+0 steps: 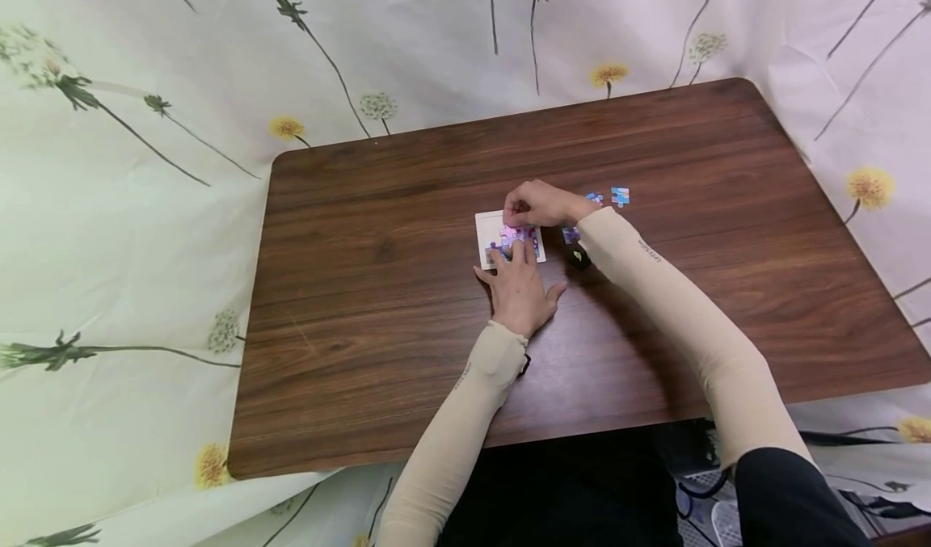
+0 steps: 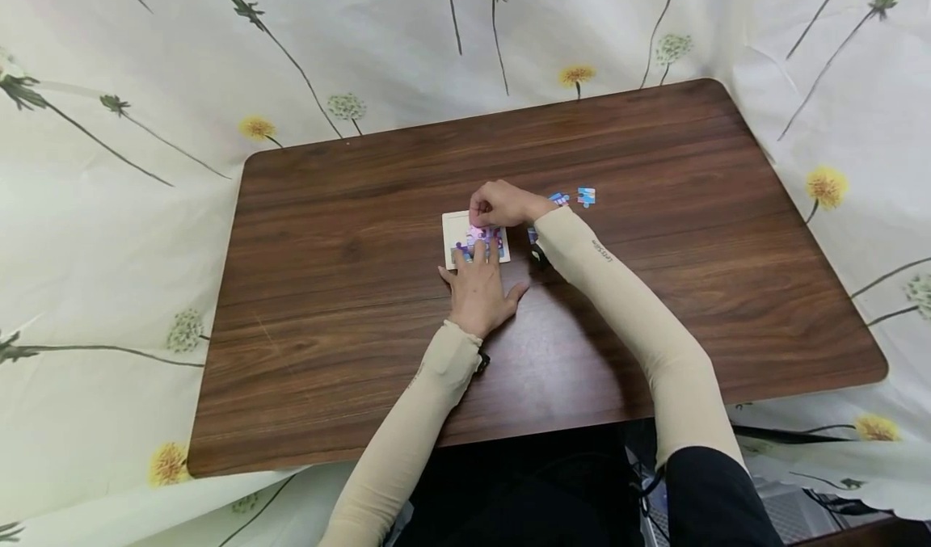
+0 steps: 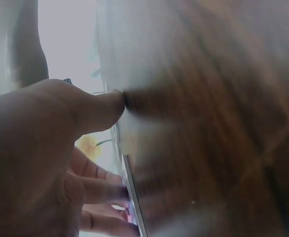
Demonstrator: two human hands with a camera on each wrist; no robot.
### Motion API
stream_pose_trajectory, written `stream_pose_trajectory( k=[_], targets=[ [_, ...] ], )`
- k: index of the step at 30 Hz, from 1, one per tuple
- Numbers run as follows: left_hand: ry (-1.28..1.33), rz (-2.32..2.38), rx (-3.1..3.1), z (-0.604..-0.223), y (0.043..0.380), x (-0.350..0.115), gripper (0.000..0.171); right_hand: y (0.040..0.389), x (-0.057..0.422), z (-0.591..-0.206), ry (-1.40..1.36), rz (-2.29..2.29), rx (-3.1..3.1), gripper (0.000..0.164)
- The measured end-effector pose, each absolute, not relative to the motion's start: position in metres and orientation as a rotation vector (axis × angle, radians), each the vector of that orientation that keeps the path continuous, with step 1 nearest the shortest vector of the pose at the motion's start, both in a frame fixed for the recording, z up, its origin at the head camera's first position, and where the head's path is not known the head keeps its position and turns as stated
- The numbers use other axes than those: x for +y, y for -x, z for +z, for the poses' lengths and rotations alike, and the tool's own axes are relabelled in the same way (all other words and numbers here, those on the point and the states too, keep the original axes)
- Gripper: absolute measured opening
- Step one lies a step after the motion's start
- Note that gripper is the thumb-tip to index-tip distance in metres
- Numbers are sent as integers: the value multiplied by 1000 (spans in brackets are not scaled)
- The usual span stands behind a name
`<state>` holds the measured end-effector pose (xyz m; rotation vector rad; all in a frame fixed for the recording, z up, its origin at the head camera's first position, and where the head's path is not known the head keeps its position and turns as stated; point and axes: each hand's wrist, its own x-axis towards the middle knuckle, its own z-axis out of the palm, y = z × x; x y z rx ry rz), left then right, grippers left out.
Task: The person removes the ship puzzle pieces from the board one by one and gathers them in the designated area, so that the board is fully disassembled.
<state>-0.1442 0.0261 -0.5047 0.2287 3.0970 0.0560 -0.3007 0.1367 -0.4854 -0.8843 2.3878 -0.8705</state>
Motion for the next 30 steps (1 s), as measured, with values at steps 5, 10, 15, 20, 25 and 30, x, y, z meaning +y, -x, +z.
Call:
stream_pose_trajectory(
  k=[5, 10, 15, 20, 25, 30],
  targets=[
    [-197, 63, 3109, -504, 146, 28, 98, 303, 137, -484, 906, -883, 2381, 11],
    [-198, 40, 3096, -504, 145, 29, 99, 304, 138, -486, 902, -864, 2398, 13],
    [-191, 55, 3092, -505, 145, 30, 100, 305, 139, -488, 895, -871, 2383, 13],
    [-190, 63, 3092, -504, 145, 29, 99, 306, 138, -489, 916, -887, 2357, 12],
    [-204, 44, 3079, -501, 147, 30, 99, 308, 138, -489, 925, -898, 2341, 10],
    [-209, 34, 3069, -501, 147, 31, 99, 309, 138, -491, 906, -910, 2334, 8]
  ],
)
